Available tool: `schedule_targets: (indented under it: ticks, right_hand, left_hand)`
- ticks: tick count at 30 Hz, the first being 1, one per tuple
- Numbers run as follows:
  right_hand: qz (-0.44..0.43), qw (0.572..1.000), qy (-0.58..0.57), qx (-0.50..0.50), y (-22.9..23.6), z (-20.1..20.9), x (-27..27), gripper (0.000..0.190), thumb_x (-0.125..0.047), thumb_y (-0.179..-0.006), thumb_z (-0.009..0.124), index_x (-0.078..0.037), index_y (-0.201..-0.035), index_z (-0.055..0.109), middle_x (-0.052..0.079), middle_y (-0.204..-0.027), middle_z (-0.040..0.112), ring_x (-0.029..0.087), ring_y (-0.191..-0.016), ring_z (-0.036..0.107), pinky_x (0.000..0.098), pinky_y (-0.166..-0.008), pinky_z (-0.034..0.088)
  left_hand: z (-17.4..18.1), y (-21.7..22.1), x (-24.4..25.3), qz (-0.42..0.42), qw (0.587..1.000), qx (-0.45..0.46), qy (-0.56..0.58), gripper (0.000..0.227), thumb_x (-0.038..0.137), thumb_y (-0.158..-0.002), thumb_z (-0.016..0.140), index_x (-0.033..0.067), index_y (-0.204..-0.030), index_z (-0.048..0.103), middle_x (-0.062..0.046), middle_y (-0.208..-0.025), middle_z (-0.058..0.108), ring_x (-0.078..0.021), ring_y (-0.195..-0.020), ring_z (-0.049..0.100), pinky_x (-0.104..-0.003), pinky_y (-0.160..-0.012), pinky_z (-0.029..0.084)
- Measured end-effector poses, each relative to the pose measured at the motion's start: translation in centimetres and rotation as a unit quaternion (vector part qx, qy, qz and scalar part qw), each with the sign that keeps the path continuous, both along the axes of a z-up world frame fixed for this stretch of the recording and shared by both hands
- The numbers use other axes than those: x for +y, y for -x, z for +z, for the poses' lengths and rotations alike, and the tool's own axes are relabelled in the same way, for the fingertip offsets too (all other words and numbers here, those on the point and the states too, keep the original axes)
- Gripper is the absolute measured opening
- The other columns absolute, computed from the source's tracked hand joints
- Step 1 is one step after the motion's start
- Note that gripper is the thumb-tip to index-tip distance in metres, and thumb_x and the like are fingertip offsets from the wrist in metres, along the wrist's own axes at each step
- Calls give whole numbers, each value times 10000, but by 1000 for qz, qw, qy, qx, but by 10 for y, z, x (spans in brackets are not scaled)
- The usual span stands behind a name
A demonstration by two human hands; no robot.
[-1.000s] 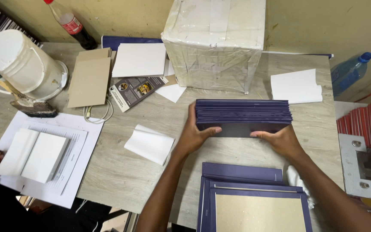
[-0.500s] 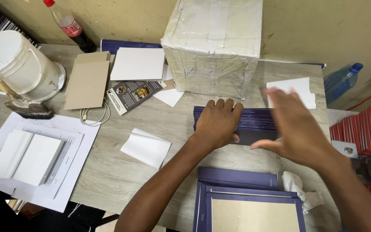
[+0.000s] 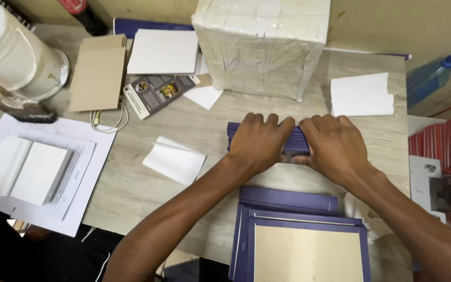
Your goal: The person inserts white paper sheets into purple book covers one by one. They align the paper with the cover edges and press it down to secure it. The person stacks the completed books on the table as they finish each one.
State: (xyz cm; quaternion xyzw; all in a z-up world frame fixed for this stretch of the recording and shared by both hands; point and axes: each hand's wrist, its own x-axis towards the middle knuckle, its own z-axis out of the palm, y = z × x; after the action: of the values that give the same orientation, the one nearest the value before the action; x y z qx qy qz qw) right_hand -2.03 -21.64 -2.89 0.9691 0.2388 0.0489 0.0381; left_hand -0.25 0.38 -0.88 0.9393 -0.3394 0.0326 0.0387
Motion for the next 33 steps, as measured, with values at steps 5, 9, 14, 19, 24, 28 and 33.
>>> schedule_targets:
  ticks: [5,9,14,19,24,28,33]
  right_hand:
    - [-1,1000,6,16,1,8,3,783,-594,-726,879,-145,-1309,609,72,-1036,715,276,-1053,732,416,-930,504]
    - [-15,999,1,45,-5,30,10,739,-521,-747,909,-138,-1315,633,79,-1038,751,282,-1050,755,414,-925,521]
    - [-22,999,0,30,11,23,0,759,-560,-726,897,-152,-1312,640,75,-1065,746,287,-1066,750,416,-926,524]
    - [-39,997,-2,60,9,32,3,748,-534,-712,909,-151,-1300,651,115,-1068,754,335,-1065,751,478,-954,548]
    - [-93,941,-55,321,-33,76,15,947,-553,-604,1048,-164,-1379,668,239,-1227,800,488,-1198,746,606,-1065,566]
    - [-84,909,-134,386,-91,40,11,984,-480,-525,1088,-195,-1387,708,209,-1241,827,513,-1188,743,613,-1017,577]
    - [-93,876,-142,452,-118,20,10,1031,-476,-534,1089,-205,-1456,712,228,-1312,799,497,-1234,726,575,-1035,588]
  left_hand:
    - [7,-2,32,13,1000,22,1,737,507,-751,935,109,-1269,593,-154,-1059,726,-394,-1020,754,-498,-930,544]
    - [6,-17,47,3,999,25,26,751,565,-743,909,58,-1230,646,-168,-1065,737,-386,-1068,747,-515,-974,554]
    - [-1,-5,43,-10,999,16,48,726,547,-731,944,79,-1203,653,-139,-993,727,-372,-990,757,-490,-929,571]
    - [-6,-14,38,-10,998,14,57,802,644,-702,900,72,-1218,678,-164,-1000,749,-402,-984,762,-533,-915,593]
    - [29,-53,35,49,955,293,19,1006,809,-518,904,149,-1261,748,-175,-1137,805,-449,-1127,753,-595,-1020,563]
    - [18,-79,39,72,941,329,39,881,713,-523,962,147,-1181,808,-168,-1053,821,-400,-1067,779,-510,-980,593]
    - [0,-19,8,68,992,104,1,920,748,-1039,399,119,-1705,309,-232,-1724,374,-419,-1638,275,-561,-1348,136]
